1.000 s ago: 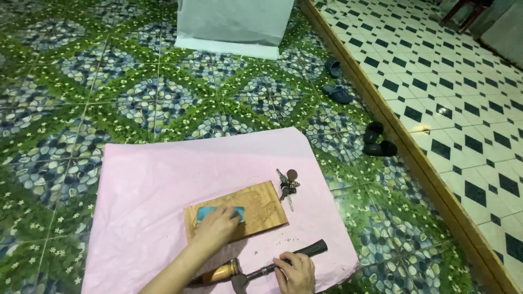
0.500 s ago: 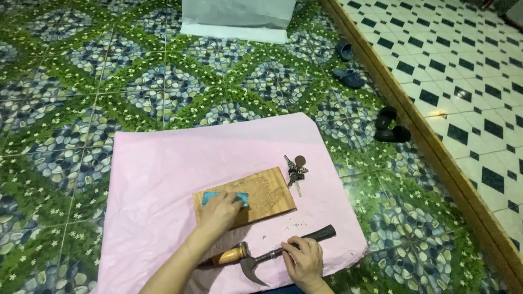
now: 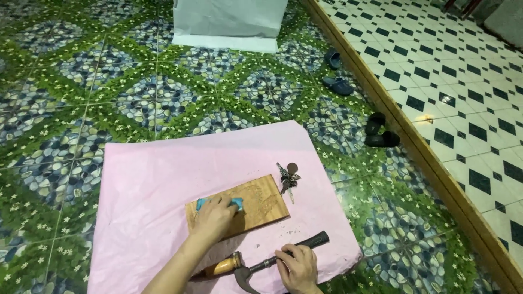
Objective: Carving and sanding a wooden plaque on the floor using various hand tools including a hammer, chisel, and sanding block.
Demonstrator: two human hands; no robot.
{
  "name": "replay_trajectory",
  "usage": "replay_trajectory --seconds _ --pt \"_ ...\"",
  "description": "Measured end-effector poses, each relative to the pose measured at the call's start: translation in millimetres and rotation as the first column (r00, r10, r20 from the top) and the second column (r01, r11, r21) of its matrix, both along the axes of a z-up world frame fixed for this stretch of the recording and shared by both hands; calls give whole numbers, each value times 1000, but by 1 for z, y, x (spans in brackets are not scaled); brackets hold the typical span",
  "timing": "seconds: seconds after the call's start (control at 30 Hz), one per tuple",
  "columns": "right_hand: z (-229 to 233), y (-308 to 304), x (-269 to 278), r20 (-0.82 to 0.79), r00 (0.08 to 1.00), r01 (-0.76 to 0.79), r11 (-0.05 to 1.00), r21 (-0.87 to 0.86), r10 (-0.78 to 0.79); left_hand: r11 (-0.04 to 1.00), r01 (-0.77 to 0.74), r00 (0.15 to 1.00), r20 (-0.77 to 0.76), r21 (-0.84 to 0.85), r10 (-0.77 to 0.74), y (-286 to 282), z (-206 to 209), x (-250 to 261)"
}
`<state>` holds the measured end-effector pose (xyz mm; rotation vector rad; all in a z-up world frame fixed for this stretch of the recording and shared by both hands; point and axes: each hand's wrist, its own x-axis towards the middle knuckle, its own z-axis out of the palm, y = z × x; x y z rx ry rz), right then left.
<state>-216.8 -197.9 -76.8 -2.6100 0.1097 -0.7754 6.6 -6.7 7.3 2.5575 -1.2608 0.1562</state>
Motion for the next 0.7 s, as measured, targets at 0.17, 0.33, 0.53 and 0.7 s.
replay_trajectory --seconds 0.17,0.33,0.53,0.7 --pt "-1 2 -1 23 1000 11 1000 -14 -10 995 103 993 -64 -7 -103 -25 16 -11" --pt "-5 -2 0 29 1000 -7 1000 -9 7 999 -25 1000 14 22 24 2 -7 1" --pt "4 2 1 2 1000 13 1000 -2 -13 992 90 991 105 -86 -81 -28 -4 5" --pt "25 9 4 4 1000 24 1000 4 -24 994 67 997 36 -81 -64 -4 -5 -1"
